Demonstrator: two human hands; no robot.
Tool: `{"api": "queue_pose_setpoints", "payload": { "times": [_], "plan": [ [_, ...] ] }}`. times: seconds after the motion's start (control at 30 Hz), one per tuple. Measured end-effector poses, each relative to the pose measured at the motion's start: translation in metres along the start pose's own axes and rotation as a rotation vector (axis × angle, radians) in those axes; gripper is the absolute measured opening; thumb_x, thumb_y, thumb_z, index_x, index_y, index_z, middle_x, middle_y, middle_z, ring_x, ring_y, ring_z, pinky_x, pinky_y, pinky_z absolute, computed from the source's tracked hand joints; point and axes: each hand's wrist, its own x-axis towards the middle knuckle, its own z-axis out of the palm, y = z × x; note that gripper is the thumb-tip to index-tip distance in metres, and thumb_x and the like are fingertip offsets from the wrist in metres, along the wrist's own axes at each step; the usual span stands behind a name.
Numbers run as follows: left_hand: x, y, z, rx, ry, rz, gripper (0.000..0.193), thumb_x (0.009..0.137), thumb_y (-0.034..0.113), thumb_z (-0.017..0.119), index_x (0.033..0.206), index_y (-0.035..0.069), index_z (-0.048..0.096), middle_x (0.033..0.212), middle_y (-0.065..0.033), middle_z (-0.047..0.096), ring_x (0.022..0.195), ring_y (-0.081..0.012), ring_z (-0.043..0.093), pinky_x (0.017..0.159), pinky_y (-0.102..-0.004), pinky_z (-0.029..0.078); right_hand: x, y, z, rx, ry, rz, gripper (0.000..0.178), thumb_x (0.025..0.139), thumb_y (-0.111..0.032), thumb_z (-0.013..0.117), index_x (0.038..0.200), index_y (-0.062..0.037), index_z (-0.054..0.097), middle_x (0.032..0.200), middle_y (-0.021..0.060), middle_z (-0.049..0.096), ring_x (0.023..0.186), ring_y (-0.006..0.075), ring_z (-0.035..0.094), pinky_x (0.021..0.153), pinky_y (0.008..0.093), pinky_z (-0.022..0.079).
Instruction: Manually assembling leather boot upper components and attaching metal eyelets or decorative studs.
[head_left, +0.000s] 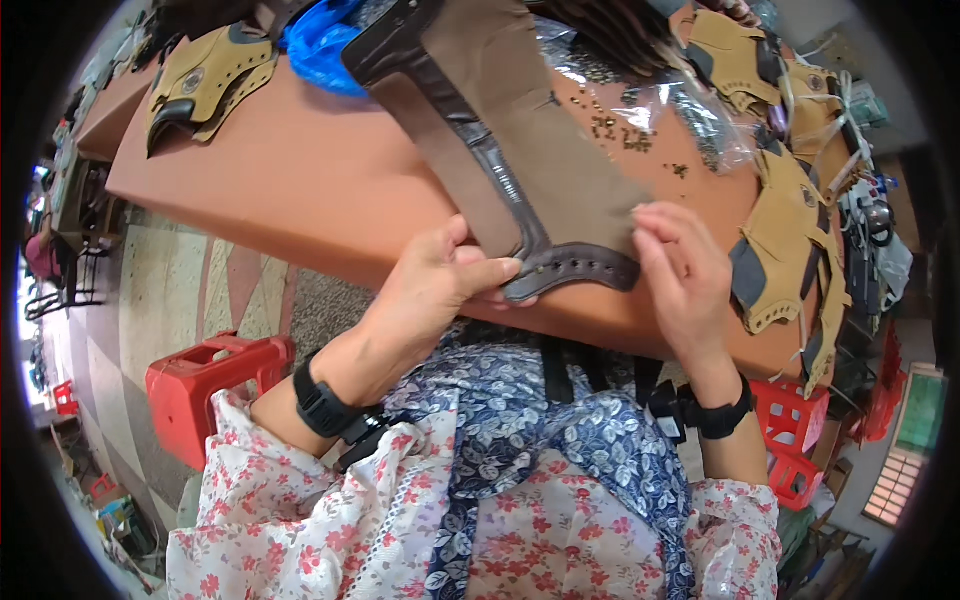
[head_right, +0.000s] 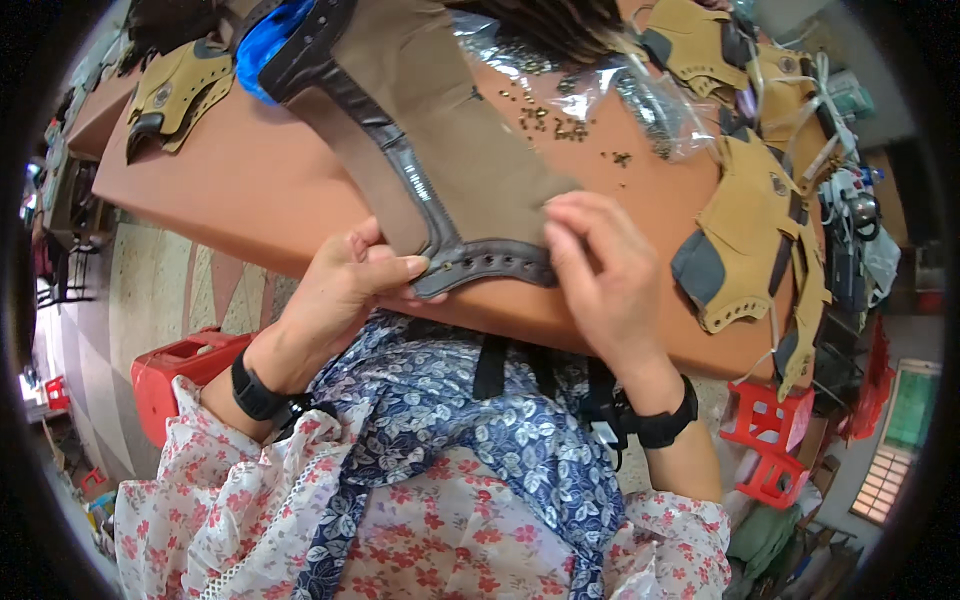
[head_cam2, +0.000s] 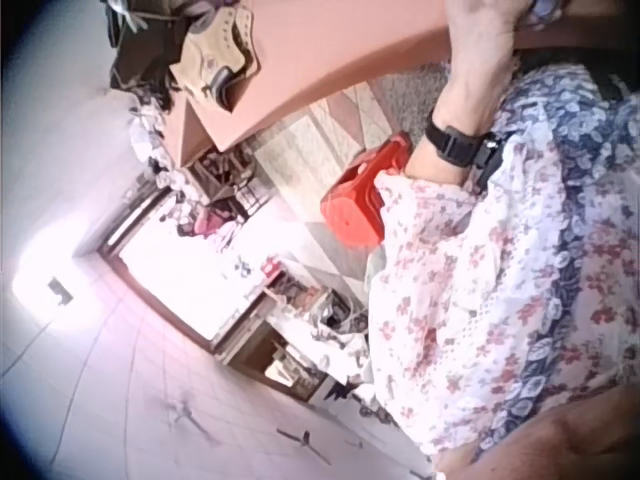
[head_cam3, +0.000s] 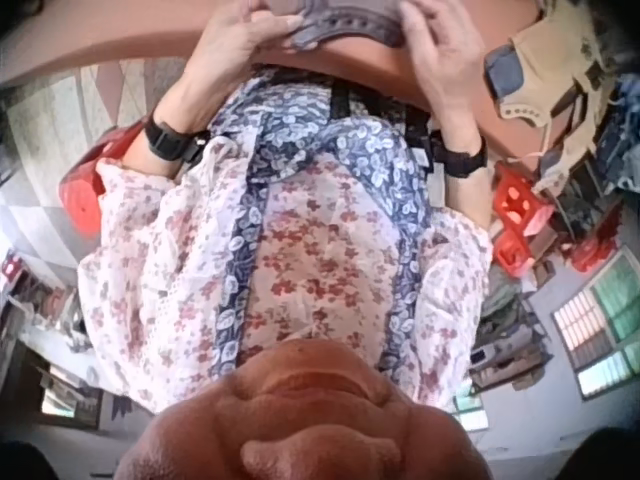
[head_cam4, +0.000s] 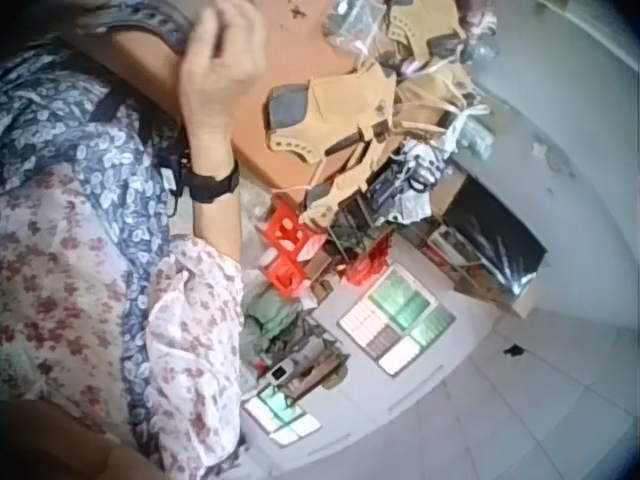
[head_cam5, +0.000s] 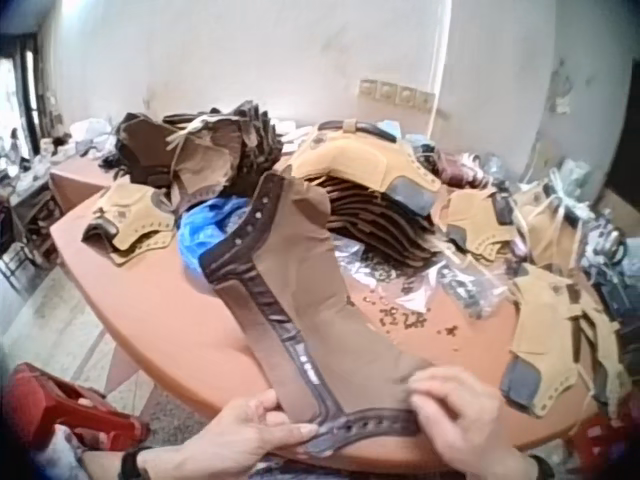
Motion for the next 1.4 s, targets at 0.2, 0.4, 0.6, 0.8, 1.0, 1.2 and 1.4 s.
{"api": "queue_pose_setpoints", "payload": {
  "times": [0.2, 0.4, 0.6, 0.8, 1.0, 1.2, 1.4],
  "plan": [
    [-0.003, 0.005, 0.001, 0.012, 0.023, -0.041, 0.027, 0.087, 0.007, 0.069, 0.089, 0.005, 0.042, 0.077, -0.0103, 0.066, 0.074, -0.021, 0.07, 0.072, -0.0333, 0.06, 0.006, 0.054, -0.036, -0.132, 0.022, 0.346, 0.011, 0.087, -0.006, 0.064, 0.093, 0.0022, 0.067, 0.086, 0.0112, 0.065, 0.07, 0.0184, 0.064, 0.064, 0.0295, 0.05],
    [-0.001, 0.001, -0.003, 0.02, -0.017, -0.034, 0.028, 0.089, 0.008, 0.065, 0.11, -0.001, 0.048, 0.087, -0.012, 0.069, 0.077, -0.0199, 0.071, 0.075, -0.0328, 0.06, 0.017, 0.071, -0.032, -0.27, 0.013, 0.314, 0.011, 0.085, -0.009, 0.065, 0.089, 0.0003, 0.067, 0.087, 0.0161, 0.064, 0.076, 0.0331, 0.064, 0.069, 0.0386, 0.05],
    [-0.002, 0.001, -0.004, 0.032, -0.028, -0.031, 0.034, 0.09, 0.008, 0.065, 0.119, -0.003, 0.05, 0.092, -0.0133, 0.071, 0.079, -0.0201, 0.071, 0.074, -0.0312, 0.059, 0.02, 0.07, -0.031, -0.331, -0.029, 0.239, 0.009, 0.084, -0.009, 0.066, 0.088, -0.0009, 0.067, 0.087, 0.0147, 0.064, 0.078, 0.0341, 0.063, 0.069, 0.0407, 0.05],
    [-0.002, 0.0, -0.004, 0.02, -0.039, -0.013, 0.035, 0.09, 0.008, 0.065, 0.12, -0.002, 0.05, 0.092, -0.0132, 0.071, 0.078, -0.0197, 0.071, 0.073, -0.0309, 0.06, 0.021, 0.065, -0.032, -0.391, -0.053, 0.222, 0.009, 0.084, -0.01, 0.066, 0.086, -0.0011, 0.067, 0.086, 0.0146, 0.063, 0.078, 0.0346, 0.063, 0.069, 0.042, 0.05],
    [-0.001, -0.001, -0.004, 0.011, -0.042, -0.005, 0.035, 0.09, 0.008, 0.065, 0.12, -0.002, 0.05, 0.091, -0.0125, 0.071, 0.078, -0.0192, 0.071, 0.073, -0.0312, 0.06, 0.025, 0.062, -0.03, -0.508, -0.092, 0.2, 0.011, 0.084, -0.014, 0.067, 0.082, -0.0029, 0.066, 0.084, 0.0135, 0.061, 0.077, 0.0351, 0.062, 0.068, 0.0436, 0.049],
    [-0.002, 0.002, -0.001, -0.016, -0.018, -0.023, 0.03, 0.088, 0.008, 0.069, 0.109, -0.001, 0.05, 0.081, -0.0086, 0.069, 0.073, -0.0175, 0.07, 0.074, -0.0339, 0.061, 0.029, 0.064, -0.026, -0.594, -0.106, 0.203, 0.011, 0.083, -0.015, 0.066, 0.081, -0.0044, 0.064, 0.085, 0.0124, 0.061, 0.079, 0.0354, 0.062, 0.069, 0.0453, 0.05],
    [-0.002, 0.005, 0.002, -0.007, -0.004, -0.038, 0.027, 0.088, 0.008, 0.069, 0.104, 0.001, 0.049, 0.081, -0.0088, 0.069, 0.073, -0.0178, 0.07, 0.073, -0.033, 0.061, 0.03, 0.068, -0.025, -0.588, -0.115, 0.194, 0.008, 0.083, -0.013, 0.064, 0.083, -0.0048, 0.062, 0.085, 0.0125, 0.061, 0.079, 0.0357, 0.062, 0.069, 0.0455, 0.049]
  ]
}}
